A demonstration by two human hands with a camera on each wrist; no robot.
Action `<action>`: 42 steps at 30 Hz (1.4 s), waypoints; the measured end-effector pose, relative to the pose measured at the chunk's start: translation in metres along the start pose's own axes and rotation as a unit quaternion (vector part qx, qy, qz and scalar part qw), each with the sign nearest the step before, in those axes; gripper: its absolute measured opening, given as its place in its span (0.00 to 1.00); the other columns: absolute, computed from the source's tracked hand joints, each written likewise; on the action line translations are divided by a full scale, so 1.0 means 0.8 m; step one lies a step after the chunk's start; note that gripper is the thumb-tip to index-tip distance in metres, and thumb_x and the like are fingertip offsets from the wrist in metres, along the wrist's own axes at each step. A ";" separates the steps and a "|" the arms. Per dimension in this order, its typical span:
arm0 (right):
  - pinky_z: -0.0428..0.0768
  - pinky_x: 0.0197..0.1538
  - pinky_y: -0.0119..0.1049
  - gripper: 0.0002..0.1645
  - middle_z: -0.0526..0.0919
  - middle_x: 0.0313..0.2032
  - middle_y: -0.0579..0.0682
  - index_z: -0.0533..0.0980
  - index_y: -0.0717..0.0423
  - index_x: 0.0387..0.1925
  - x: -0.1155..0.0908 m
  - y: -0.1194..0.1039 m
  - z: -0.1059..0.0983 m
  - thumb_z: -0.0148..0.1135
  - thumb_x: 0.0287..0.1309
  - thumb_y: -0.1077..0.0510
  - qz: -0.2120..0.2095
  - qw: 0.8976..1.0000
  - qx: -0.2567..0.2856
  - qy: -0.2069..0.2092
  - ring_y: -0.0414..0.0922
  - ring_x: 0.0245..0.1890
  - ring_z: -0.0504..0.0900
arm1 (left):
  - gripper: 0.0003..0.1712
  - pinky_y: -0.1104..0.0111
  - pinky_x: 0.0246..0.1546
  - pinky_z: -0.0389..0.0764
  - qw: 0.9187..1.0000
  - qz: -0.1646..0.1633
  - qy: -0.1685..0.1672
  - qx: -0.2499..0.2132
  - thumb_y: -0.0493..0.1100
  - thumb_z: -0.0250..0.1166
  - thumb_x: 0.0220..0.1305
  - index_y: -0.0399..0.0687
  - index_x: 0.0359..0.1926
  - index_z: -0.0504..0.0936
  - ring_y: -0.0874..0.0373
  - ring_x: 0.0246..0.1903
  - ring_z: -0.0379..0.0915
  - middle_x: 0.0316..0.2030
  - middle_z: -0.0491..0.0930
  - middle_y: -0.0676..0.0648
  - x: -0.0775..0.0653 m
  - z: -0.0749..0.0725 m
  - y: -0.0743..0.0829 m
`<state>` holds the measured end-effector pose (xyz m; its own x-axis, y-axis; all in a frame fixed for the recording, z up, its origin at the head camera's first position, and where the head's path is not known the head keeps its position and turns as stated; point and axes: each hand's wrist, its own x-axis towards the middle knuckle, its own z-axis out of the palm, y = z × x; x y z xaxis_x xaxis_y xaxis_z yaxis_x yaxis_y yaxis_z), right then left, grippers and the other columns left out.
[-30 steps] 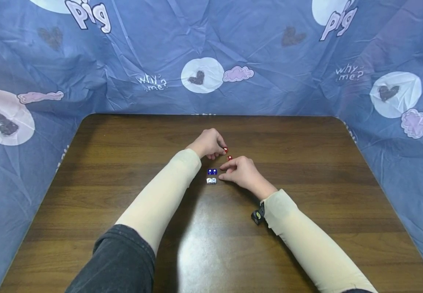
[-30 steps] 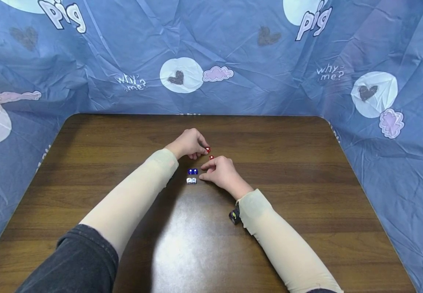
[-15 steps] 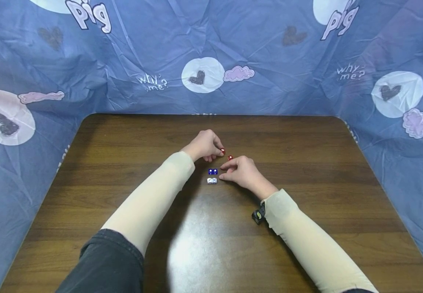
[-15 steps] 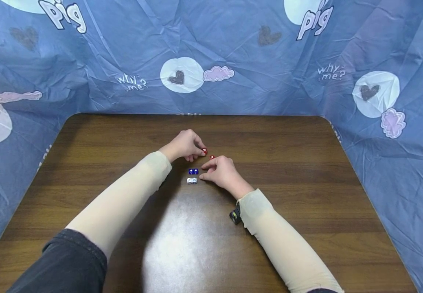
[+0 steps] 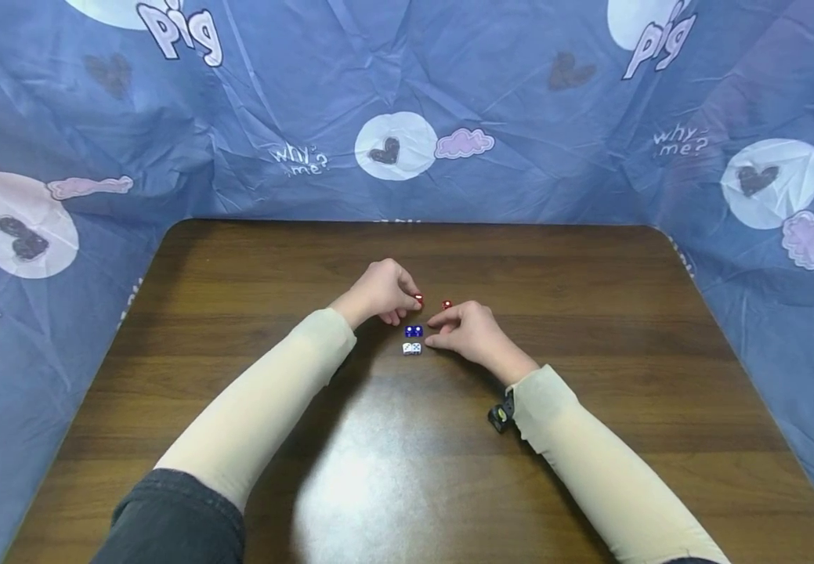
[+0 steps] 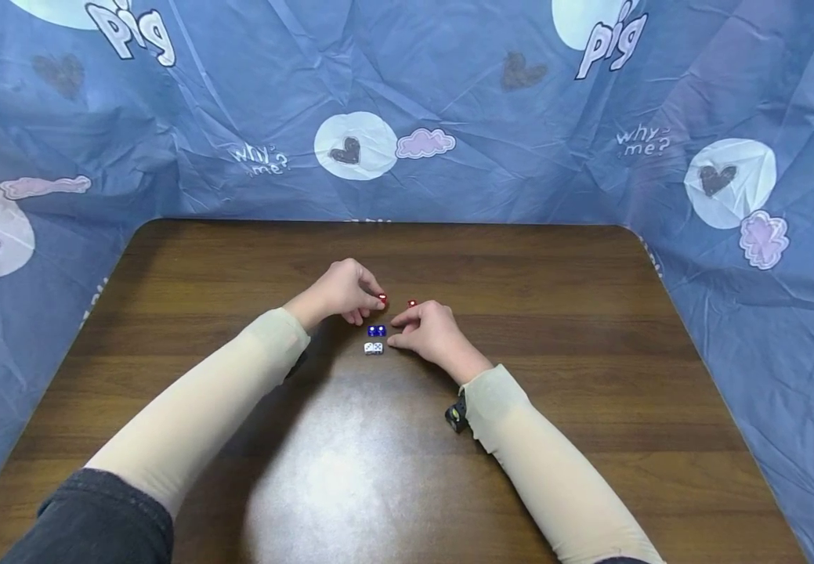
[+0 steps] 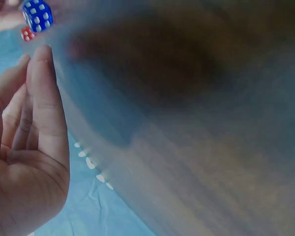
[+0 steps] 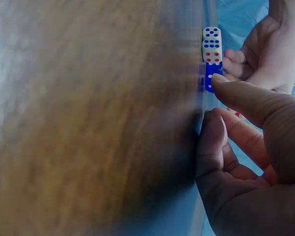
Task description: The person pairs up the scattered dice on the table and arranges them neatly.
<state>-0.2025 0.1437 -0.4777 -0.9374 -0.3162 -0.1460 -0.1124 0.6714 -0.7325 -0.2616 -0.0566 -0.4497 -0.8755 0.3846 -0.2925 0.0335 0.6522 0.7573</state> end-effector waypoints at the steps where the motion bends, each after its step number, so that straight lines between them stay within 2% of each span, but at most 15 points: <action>1: 0.77 0.31 0.36 0.17 0.83 0.23 0.43 0.88 0.54 0.44 0.000 0.000 0.000 0.81 0.53 0.53 0.000 1.000 0.000 0.001 0.40 0.25 0.78 | 0.06 0.62 0.20 0.87 1.000 -0.003 0.001 -0.003 0.35 0.75 0.62 0.39 0.39 0.88 0.50 0.18 0.83 0.22 0.84 0.40 -0.002 0.001 -0.001; 10: 0.77 0.32 0.36 0.18 0.83 0.23 0.43 0.88 0.53 0.45 0.000 -0.002 -0.002 0.81 0.52 0.52 0.006 1.000 -0.001 0.002 0.40 0.26 0.77 | 0.04 0.62 0.21 0.87 1.000 -0.019 0.019 -0.012 0.34 0.75 0.61 0.39 0.37 0.89 0.48 0.20 0.84 0.24 0.84 0.38 -0.028 0.004 -0.004; 15: 0.78 0.33 0.37 0.18 0.83 0.24 0.43 0.88 0.53 0.45 0.000 -0.003 -0.001 0.81 0.52 0.52 0.008 1.000 -0.001 0.001 0.41 0.27 0.78 | 0.04 0.63 0.19 0.86 0.999 -0.033 0.025 -0.010 0.34 0.75 0.60 0.39 0.36 0.89 0.49 0.19 0.83 0.22 0.84 0.40 -0.037 0.006 -0.010; 23: 0.78 0.33 0.38 0.18 0.83 0.25 0.44 0.88 0.52 0.44 0.000 -0.002 0.000 0.81 0.53 0.52 0.015 1.000 -0.006 -0.001 0.43 0.28 0.79 | 0.03 0.63 0.18 0.86 0.999 -0.042 0.033 0.006 0.34 0.75 0.59 0.40 0.33 0.89 0.51 0.17 0.82 0.20 0.84 0.42 -0.035 0.012 -0.013; 31: 0.78 0.33 0.38 0.17 0.84 0.25 0.43 0.88 0.51 0.44 0.000 -0.003 0.000 0.81 0.52 0.51 0.011 1.000 -0.011 0.004 0.42 0.29 0.79 | 0.03 0.64 0.17 0.85 0.998 -0.035 0.049 0.015 0.35 0.77 0.59 0.42 0.32 0.89 0.52 0.16 0.82 0.18 0.83 0.44 -0.028 0.017 -0.015; 42: 0.77 0.31 0.37 0.17 0.83 0.24 0.43 0.89 0.53 0.44 -0.001 -0.005 -0.001 0.81 0.52 0.53 0.001 1.000 -0.004 0.014 0.42 0.27 0.79 | 0.05 0.65 0.16 0.85 0.998 -0.027 0.057 0.016 0.36 0.77 0.58 0.41 0.34 0.89 0.53 0.15 0.81 0.17 0.82 0.44 -0.030 0.018 -0.016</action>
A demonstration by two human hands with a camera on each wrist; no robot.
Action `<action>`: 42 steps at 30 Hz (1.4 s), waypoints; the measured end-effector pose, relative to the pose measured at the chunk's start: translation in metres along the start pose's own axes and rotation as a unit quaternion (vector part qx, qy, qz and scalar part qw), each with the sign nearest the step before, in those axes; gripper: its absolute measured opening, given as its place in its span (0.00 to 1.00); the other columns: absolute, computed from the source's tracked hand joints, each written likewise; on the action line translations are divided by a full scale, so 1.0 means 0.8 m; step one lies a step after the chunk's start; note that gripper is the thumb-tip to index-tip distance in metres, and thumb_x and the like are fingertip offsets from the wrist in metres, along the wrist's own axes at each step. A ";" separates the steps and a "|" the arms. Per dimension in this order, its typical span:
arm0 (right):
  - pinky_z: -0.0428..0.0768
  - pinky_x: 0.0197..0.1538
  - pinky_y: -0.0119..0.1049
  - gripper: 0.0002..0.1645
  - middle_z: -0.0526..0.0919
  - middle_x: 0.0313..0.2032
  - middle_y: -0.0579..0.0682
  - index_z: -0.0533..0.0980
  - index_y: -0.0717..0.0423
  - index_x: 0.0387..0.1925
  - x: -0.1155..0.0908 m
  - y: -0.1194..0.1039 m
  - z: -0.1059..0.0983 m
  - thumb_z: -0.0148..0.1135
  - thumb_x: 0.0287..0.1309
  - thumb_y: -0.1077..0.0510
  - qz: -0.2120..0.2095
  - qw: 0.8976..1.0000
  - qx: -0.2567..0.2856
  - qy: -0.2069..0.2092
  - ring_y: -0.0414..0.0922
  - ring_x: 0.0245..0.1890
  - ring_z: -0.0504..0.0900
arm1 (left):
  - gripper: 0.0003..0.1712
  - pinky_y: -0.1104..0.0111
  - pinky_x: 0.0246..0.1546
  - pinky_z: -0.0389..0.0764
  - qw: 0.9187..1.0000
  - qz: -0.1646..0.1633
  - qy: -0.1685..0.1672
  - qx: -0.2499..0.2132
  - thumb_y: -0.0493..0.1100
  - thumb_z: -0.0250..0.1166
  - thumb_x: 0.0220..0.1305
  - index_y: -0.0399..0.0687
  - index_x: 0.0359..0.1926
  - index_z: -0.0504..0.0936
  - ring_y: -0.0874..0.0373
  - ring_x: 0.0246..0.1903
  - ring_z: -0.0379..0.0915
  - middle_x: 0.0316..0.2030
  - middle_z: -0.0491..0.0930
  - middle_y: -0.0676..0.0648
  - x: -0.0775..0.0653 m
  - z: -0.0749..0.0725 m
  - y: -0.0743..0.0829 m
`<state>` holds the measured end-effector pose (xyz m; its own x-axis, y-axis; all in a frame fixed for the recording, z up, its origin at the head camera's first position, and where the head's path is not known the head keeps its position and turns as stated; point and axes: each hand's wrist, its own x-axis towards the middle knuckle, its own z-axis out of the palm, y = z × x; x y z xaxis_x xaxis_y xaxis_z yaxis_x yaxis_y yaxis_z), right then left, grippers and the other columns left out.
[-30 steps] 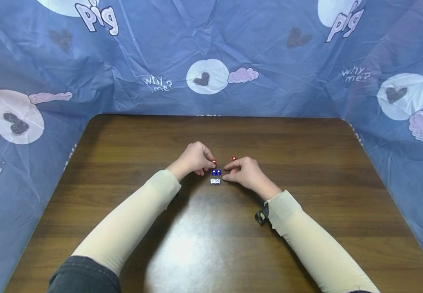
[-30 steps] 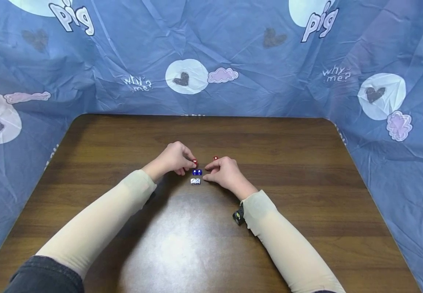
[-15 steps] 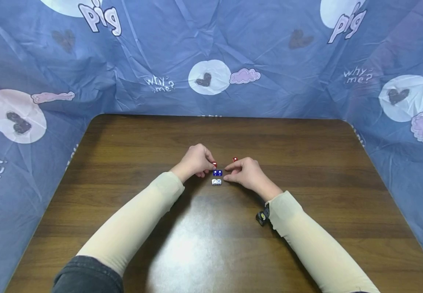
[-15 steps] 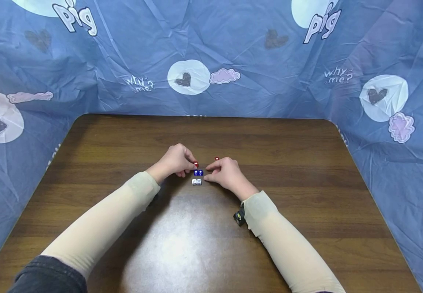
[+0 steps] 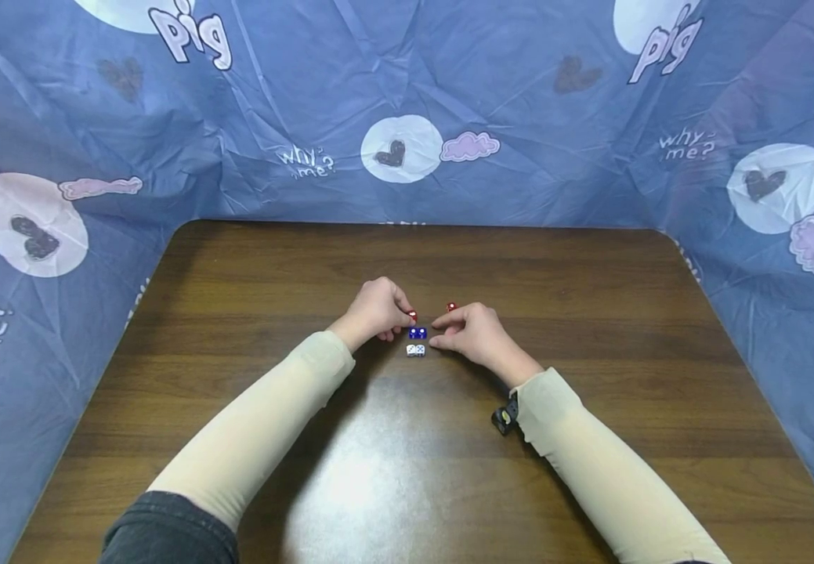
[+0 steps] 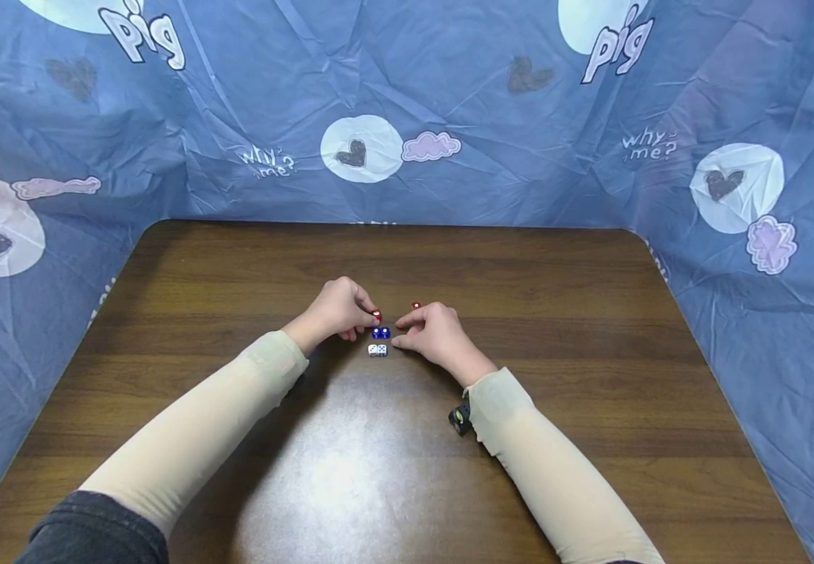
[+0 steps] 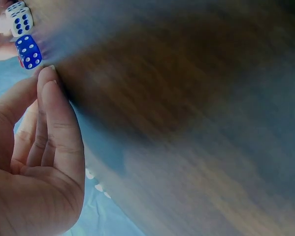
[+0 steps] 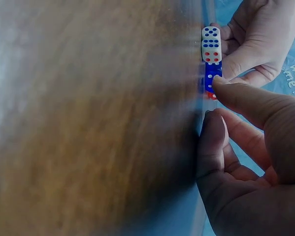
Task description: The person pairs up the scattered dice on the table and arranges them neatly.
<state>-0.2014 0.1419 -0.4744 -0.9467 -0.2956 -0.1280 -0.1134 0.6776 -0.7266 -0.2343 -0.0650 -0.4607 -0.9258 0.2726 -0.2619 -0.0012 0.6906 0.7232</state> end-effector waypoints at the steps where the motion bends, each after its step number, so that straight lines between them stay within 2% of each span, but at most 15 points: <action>1: 0.77 0.30 0.37 0.17 0.83 0.24 0.43 0.89 0.53 0.44 0.000 0.000 0.000 0.81 0.52 0.53 -0.002 1.000 0.001 0.001 0.41 0.27 0.79 | 0.05 0.65 0.16 0.85 1.000 -0.001 0.000 -0.001 0.36 0.78 0.58 0.41 0.34 0.89 0.53 0.15 0.81 0.17 0.82 0.44 0.000 0.000 0.000; 6: 0.78 0.31 0.36 0.18 0.84 0.25 0.43 0.88 0.54 0.46 0.000 0.003 -0.001 0.79 0.54 0.53 -0.019 1.000 0.013 0.016 0.41 0.27 0.80 | 0.04 0.64 0.17 0.85 1.000 -0.009 -0.003 -0.002 0.36 0.78 0.58 0.43 0.33 0.90 0.53 0.15 0.81 0.17 0.83 0.44 0.002 0.000 -0.002; 13: 0.81 0.33 0.35 0.25 0.87 0.27 0.46 0.84 0.60 0.53 0.010 0.010 -0.019 0.78 0.56 0.53 -0.028 0.994 0.081 0.073 0.43 0.27 0.85 | 0.03 0.64 0.17 0.85 1.000 -0.019 -0.004 -0.012 0.37 0.77 0.59 0.44 0.33 0.90 0.53 0.15 0.81 0.18 0.83 0.44 0.004 0.000 -0.004; 20: 0.81 0.28 0.34 0.31 0.87 0.26 0.50 0.80 0.61 0.58 0.021 0.014 -0.035 0.77 0.57 0.51 0.001 0.991 0.114 0.066 0.47 0.25 0.85 | 0.03 0.64 0.18 0.86 0.999 -0.030 -0.008 -0.030 0.36 0.77 0.59 0.43 0.33 0.90 0.52 0.16 0.82 0.19 0.83 0.42 0.004 0.001 -0.005; 25: 0.81 0.28 0.34 0.32 0.87 0.26 0.52 0.80 0.60 0.59 0.024 0.021 -0.037 0.78 0.57 0.50 0.024 0.993 0.094 0.063 0.49 0.27 0.86 | 0.03 0.63 0.18 0.86 0.999 -0.028 -0.011 -0.042 0.35 0.76 0.59 0.42 0.34 0.90 0.51 0.17 0.82 0.20 0.84 0.41 0.001 0.001 -0.005; 30: 0.77 0.26 0.34 0.31 0.86 0.23 0.50 0.82 0.58 0.57 0.027 0.029 -0.035 0.80 0.54 0.49 0.030 0.997 0.047 0.052 0.44 0.23 0.83 | 0.02 0.63 0.18 0.86 0.999 -0.025 -0.012 -0.046 0.34 0.76 0.60 0.41 0.34 0.90 0.52 0.16 0.82 0.20 0.83 0.40 0.000 0.000 -0.004; 34: 0.76 0.28 0.36 0.29 0.84 0.22 0.47 0.84 0.57 0.54 0.028 0.030 -0.035 0.80 0.52 0.51 0.028 0.998 0.011 0.048 0.42 0.22 0.80 | 0.03 0.63 0.18 0.86 0.998 -0.025 -0.009 -0.049 0.35 0.76 0.59 0.42 0.34 0.90 0.51 0.16 0.82 0.20 0.84 0.41 0.001 -0.001 -0.003; 42: 0.76 0.29 0.38 0.21 0.83 0.25 0.47 0.87 0.53 0.50 0.035 0.024 -0.039 0.78 0.55 0.51 0.044 0.998 -0.026 0.022 0.44 0.26 0.78 | 0.03 0.63 0.17 0.86 0.998 -0.020 -0.011 -0.052 0.34 0.76 0.59 0.41 0.34 0.89 0.51 0.16 0.82 0.20 0.83 0.40 -0.001 0.000 -0.002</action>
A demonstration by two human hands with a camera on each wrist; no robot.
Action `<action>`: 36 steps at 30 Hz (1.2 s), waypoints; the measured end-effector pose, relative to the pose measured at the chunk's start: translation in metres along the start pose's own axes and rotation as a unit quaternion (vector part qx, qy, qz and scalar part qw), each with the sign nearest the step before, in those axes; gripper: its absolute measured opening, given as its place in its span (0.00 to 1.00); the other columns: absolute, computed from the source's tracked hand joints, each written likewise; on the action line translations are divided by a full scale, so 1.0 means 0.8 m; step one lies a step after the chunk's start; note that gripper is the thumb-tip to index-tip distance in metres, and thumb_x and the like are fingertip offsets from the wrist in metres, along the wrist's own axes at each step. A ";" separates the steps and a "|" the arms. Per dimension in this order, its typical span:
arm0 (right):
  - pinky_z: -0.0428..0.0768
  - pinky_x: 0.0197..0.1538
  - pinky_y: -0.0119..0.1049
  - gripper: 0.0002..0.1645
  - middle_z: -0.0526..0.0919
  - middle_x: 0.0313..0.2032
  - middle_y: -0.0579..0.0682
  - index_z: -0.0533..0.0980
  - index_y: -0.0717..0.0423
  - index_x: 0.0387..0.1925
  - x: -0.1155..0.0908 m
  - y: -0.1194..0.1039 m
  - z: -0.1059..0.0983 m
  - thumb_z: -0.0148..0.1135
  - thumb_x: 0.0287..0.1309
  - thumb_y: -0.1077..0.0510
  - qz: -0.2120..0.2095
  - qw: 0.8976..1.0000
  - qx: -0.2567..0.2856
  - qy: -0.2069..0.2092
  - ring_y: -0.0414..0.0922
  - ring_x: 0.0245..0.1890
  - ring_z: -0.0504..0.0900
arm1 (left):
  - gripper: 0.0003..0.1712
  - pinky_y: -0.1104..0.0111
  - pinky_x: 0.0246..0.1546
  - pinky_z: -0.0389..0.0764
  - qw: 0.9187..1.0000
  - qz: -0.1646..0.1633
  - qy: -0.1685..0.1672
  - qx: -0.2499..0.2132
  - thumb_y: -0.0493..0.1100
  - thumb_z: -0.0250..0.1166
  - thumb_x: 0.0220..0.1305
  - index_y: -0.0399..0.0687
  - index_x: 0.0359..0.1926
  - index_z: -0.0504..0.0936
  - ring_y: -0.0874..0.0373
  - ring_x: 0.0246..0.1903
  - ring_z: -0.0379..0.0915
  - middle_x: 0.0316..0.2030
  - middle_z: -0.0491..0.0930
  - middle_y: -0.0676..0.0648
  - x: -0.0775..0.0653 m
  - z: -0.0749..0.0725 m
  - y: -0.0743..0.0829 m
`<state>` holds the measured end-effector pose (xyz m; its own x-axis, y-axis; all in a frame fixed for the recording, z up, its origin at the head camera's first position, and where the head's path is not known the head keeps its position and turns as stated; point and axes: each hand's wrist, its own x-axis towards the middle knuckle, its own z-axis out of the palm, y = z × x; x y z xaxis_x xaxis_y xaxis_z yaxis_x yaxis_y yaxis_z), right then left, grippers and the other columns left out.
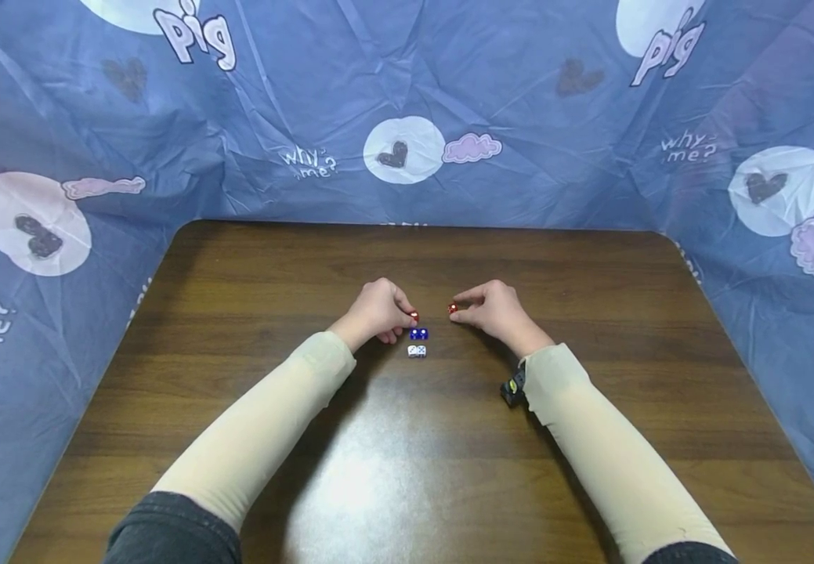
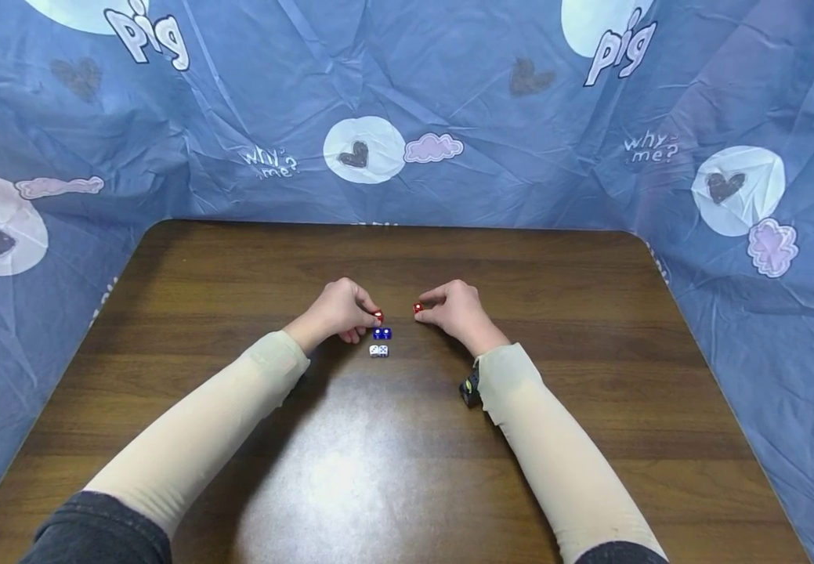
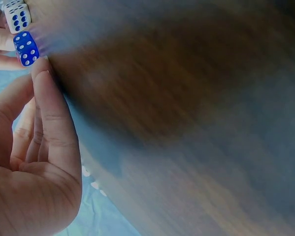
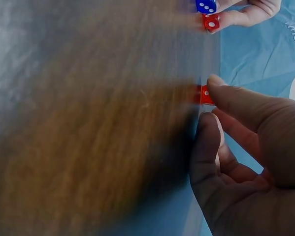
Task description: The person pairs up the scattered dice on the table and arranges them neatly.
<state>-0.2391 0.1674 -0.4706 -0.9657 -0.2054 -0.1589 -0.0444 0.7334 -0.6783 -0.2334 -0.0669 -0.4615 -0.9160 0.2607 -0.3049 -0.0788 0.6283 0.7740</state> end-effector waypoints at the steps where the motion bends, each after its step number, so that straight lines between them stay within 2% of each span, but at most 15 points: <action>1: 0.76 0.30 0.39 0.20 0.83 0.25 0.48 0.87 0.52 0.49 0.001 -0.001 0.000 0.78 0.56 0.52 0.003 1.000 -0.004 -0.002 0.44 0.26 0.78 | 0.03 0.63 0.17 0.86 1.000 0.001 0.000 0.000 0.34 0.76 0.59 0.40 0.34 0.89 0.51 0.16 0.82 0.20 0.83 0.40 0.000 0.000 0.000; 9: 0.79 0.43 0.43 0.13 0.88 0.42 0.49 0.89 0.51 0.45 0.004 -0.002 0.001 0.77 0.58 0.54 0.013 1.000 -0.011 -0.009 0.47 0.40 0.80 | 0.03 0.63 0.17 0.85 1.000 -0.001 0.002 0.002 0.34 0.76 0.59 0.41 0.34 0.90 0.52 0.16 0.82 0.19 0.83 0.41 0.000 0.001 -0.001; 14: 0.80 0.38 0.40 0.14 0.87 0.37 0.48 0.88 0.51 0.46 0.003 -0.003 0.002 0.77 0.57 0.54 0.030 0.999 0.002 -0.013 0.46 0.34 0.80 | 0.02 0.63 0.17 0.85 1.000 -0.001 -0.002 0.002 0.34 0.76 0.60 0.41 0.34 0.90 0.53 0.15 0.81 0.18 0.83 0.42 0.001 0.001 -0.001; 19: 0.81 0.32 0.38 0.12 0.87 0.34 0.48 0.89 0.52 0.44 0.002 -0.004 0.002 0.77 0.58 0.55 0.029 0.999 0.010 -0.013 0.44 0.29 0.81 | 0.02 0.64 0.17 0.86 1.000 0.004 -0.003 0.000 0.34 0.75 0.60 0.40 0.34 0.90 0.53 0.15 0.81 0.18 0.83 0.41 0.001 0.001 -0.001; 26: 0.80 0.32 0.37 0.11 0.88 0.33 0.45 0.90 0.51 0.41 0.000 -0.006 0.007 0.78 0.56 0.54 0.004 1.000 0.004 0.005 0.42 0.29 0.81 | 0.02 0.64 0.17 0.85 1.000 -0.002 -0.005 0.006 0.34 0.76 0.60 0.41 0.34 0.90 0.53 0.16 0.82 0.19 0.83 0.41 0.001 0.000 0.000; 31: 0.80 0.28 0.34 0.10 0.87 0.27 0.43 0.90 0.51 0.38 0.001 -0.015 0.015 0.79 0.55 0.53 -0.021 1.000 0.009 0.002 0.39 0.24 0.82 | 0.03 0.64 0.17 0.86 1.000 -0.005 -0.008 0.005 0.35 0.76 0.60 0.41 0.34 0.90 0.52 0.16 0.82 0.20 0.84 0.41 0.000 -0.001 0.002; 36: 0.79 0.29 0.33 0.10 0.88 0.27 0.41 0.90 0.51 0.38 0.004 -0.025 0.025 0.79 0.55 0.53 -0.037 0.999 0.004 -0.005 0.38 0.25 0.81 | 0.03 0.64 0.17 0.86 1.000 -0.005 -0.005 0.003 0.34 0.76 0.60 0.41 0.34 0.90 0.52 0.16 0.82 0.20 0.83 0.40 -0.001 -0.001 0.003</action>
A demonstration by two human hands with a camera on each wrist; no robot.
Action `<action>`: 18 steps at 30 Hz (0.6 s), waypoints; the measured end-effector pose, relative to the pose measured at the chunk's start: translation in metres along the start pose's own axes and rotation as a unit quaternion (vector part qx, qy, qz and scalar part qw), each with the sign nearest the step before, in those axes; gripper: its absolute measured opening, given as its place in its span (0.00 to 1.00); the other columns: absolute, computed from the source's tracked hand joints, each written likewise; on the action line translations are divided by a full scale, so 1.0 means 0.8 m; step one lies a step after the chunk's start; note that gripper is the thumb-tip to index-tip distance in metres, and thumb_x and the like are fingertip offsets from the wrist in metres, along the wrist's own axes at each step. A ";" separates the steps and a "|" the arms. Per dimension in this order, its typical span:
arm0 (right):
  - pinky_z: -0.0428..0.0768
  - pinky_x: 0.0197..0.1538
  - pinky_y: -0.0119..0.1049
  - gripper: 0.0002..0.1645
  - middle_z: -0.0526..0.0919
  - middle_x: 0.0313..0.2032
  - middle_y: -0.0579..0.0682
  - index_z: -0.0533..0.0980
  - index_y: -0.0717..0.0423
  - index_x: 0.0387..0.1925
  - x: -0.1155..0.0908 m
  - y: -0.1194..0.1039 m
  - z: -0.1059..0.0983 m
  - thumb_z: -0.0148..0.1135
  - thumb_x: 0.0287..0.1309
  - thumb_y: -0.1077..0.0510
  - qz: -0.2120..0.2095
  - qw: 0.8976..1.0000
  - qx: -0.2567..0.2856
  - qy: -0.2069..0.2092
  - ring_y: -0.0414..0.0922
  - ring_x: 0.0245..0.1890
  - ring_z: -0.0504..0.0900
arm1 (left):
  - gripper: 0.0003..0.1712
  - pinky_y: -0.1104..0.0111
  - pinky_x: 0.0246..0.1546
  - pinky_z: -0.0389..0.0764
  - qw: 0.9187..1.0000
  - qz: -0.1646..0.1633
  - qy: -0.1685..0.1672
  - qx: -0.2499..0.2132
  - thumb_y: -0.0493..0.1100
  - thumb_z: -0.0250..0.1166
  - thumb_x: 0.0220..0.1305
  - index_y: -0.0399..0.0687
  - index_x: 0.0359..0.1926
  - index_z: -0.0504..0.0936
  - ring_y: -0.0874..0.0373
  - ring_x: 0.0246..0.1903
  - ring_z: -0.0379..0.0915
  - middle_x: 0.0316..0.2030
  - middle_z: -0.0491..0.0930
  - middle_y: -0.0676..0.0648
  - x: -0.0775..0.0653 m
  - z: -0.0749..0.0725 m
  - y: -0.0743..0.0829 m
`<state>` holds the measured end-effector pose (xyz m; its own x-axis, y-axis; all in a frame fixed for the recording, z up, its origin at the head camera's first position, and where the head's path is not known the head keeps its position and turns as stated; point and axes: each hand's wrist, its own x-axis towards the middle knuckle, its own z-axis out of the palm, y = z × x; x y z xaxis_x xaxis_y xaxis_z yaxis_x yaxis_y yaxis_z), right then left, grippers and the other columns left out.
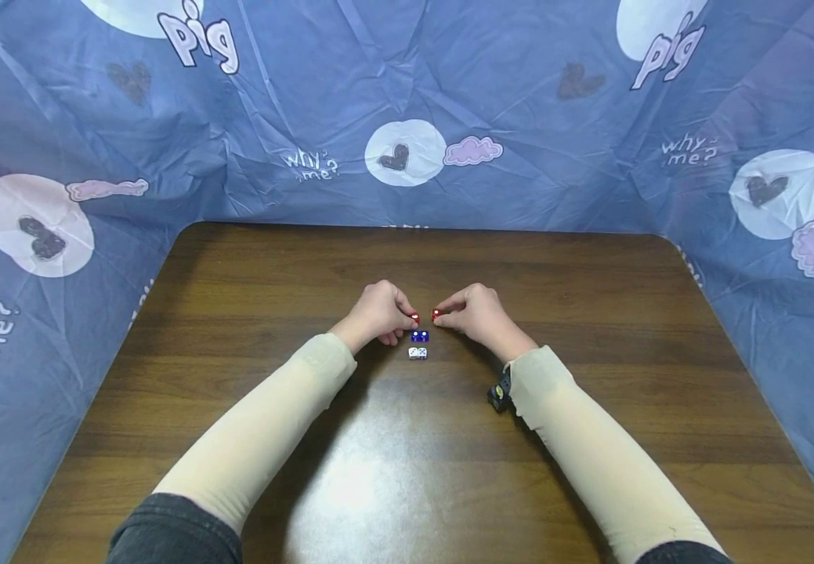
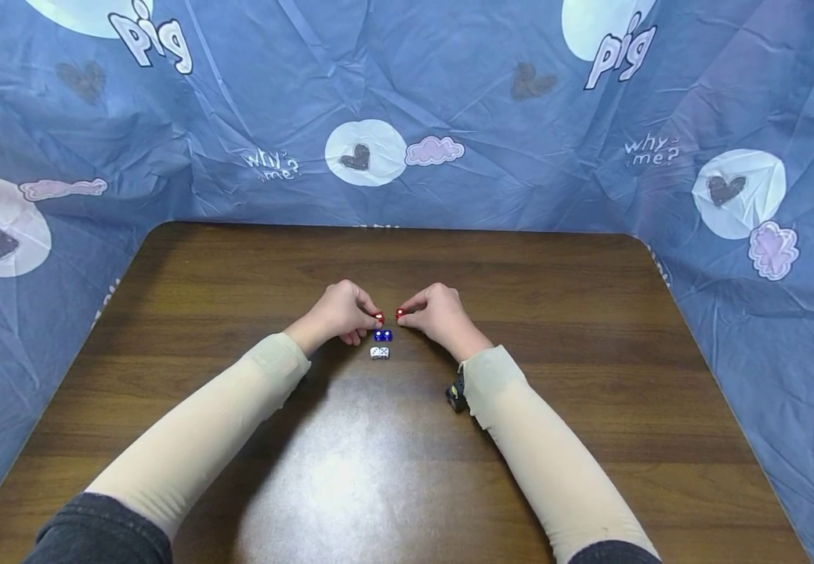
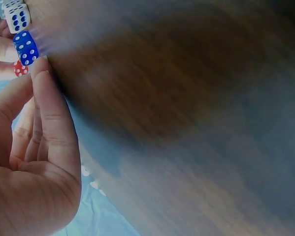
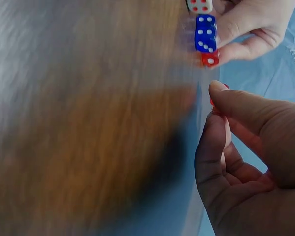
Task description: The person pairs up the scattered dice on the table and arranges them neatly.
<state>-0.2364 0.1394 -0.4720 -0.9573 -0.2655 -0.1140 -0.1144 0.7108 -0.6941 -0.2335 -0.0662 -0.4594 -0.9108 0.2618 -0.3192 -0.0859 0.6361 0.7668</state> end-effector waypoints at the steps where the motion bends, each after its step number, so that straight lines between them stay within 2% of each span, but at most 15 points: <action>1: 0.79 0.31 0.34 0.10 0.88 0.28 0.41 0.90 0.51 0.37 0.001 -0.001 0.002 0.79 0.55 0.52 -0.001 1.000 -0.002 -0.001 0.38 0.26 0.81 | 0.02 0.64 0.17 0.86 1.000 -0.001 0.000 0.001 0.34 0.76 0.60 0.41 0.34 0.90 0.52 0.17 0.82 0.20 0.83 0.40 0.000 0.000 0.000; 8: 0.80 0.42 0.40 0.10 0.89 0.30 0.40 0.90 0.50 0.37 0.004 -0.005 0.012 0.81 0.52 0.53 -0.024 1.000 -0.015 0.002 0.41 0.35 0.83 | 0.02 0.64 0.17 0.86 1.000 0.001 -0.002 0.003 0.34 0.75 0.61 0.40 0.35 0.89 0.51 0.17 0.83 0.20 0.83 0.40 0.001 0.000 0.000; 13: 0.80 0.45 0.40 0.09 0.89 0.31 0.39 0.90 0.49 0.36 0.008 -0.006 0.016 0.81 0.52 0.53 -0.034 0.999 -0.018 -0.004 0.40 0.38 0.83 | 0.03 0.63 0.17 0.86 1.000 -0.002 0.000 0.001 0.35 0.76 0.60 0.42 0.35 0.90 0.51 0.17 0.82 0.19 0.83 0.40 0.001 0.000 0.000; 18: 0.79 0.44 0.39 0.08 0.89 0.31 0.39 0.90 0.49 0.37 0.010 -0.009 0.016 0.80 0.54 0.53 -0.036 0.999 -0.023 -0.016 0.40 0.37 0.82 | 0.03 0.63 0.17 0.86 1.000 0.001 0.000 0.002 0.35 0.76 0.60 0.42 0.34 0.90 0.52 0.16 0.82 0.19 0.83 0.41 0.003 0.001 -0.002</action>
<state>-0.2398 0.1237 -0.4773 -0.9371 -0.3378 -0.0878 -0.1964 0.7184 -0.6674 -0.2352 -0.0660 -0.4618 -0.9110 0.2624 -0.3183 -0.0836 0.6380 0.7655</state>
